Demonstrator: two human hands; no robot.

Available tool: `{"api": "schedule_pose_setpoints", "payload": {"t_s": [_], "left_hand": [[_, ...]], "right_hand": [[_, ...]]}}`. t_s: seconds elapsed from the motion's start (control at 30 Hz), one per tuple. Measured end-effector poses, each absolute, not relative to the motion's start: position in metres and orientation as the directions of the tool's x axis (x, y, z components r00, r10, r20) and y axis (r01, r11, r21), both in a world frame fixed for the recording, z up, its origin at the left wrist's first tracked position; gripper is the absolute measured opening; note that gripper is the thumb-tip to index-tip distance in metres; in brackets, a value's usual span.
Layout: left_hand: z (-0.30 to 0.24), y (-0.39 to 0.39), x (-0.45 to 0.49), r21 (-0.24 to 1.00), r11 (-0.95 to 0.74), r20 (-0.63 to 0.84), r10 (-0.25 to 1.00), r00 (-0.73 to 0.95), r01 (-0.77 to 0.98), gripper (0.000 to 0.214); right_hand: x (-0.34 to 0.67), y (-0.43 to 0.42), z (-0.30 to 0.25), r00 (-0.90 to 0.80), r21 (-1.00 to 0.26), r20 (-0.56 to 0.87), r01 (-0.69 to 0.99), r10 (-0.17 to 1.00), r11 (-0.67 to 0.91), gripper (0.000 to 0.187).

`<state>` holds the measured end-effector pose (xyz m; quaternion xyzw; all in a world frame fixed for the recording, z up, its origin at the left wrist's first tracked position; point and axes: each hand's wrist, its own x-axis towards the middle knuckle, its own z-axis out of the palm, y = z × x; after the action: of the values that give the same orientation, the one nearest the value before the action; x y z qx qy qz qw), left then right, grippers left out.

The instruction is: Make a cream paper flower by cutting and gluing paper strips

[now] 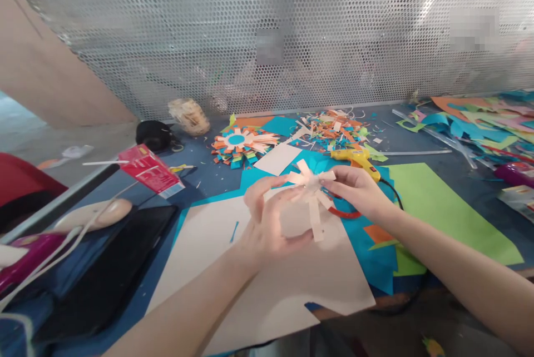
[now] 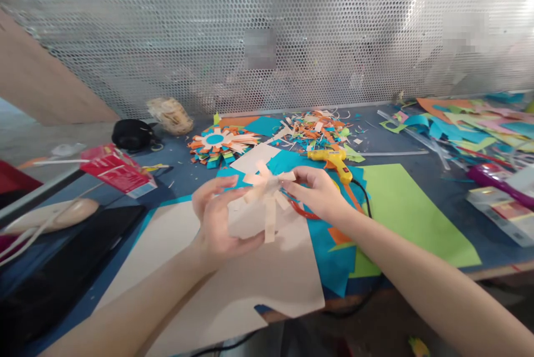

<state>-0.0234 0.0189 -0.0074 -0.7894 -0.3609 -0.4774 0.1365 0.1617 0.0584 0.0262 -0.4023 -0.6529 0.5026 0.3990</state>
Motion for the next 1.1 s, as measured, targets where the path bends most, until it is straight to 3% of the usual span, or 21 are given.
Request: {"api": "schedule_pose_setpoints", "payload": {"t_s": [0.33,0.57,0.87,1.1], "left_hand": [[0.003,0.017,-0.025,0.143,-0.661,0.929,0.347,0.131,0.736,0.043],[0.008,0.016,-0.027,-0.09,-0.69,0.876,0.287,0.387,0.718,0.025],[0.012,0.017,-0.023,-0.118,-0.648,0.908,0.236,0.346,0.753,0.019],[0.014,0.015,-0.025,-0.131,-0.63,0.89,0.265,0.37,0.766,0.013]], "right_hand": [[0.164,0.057,0.023,-0.403,-0.929,0.167,0.242,0.9,0.281,0.022],[0.165,0.057,0.019,-0.417,-0.944,0.124,0.23,0.9,0.237,0.022],[0.163,0.057,0.021,-0.421,-0.98,0.076,0.137,0.904,0.146,0.022],[0.161,0.057,0.023,-0.412,-0.991,0.052,0.094,0.91,0.099,0.02]]}}
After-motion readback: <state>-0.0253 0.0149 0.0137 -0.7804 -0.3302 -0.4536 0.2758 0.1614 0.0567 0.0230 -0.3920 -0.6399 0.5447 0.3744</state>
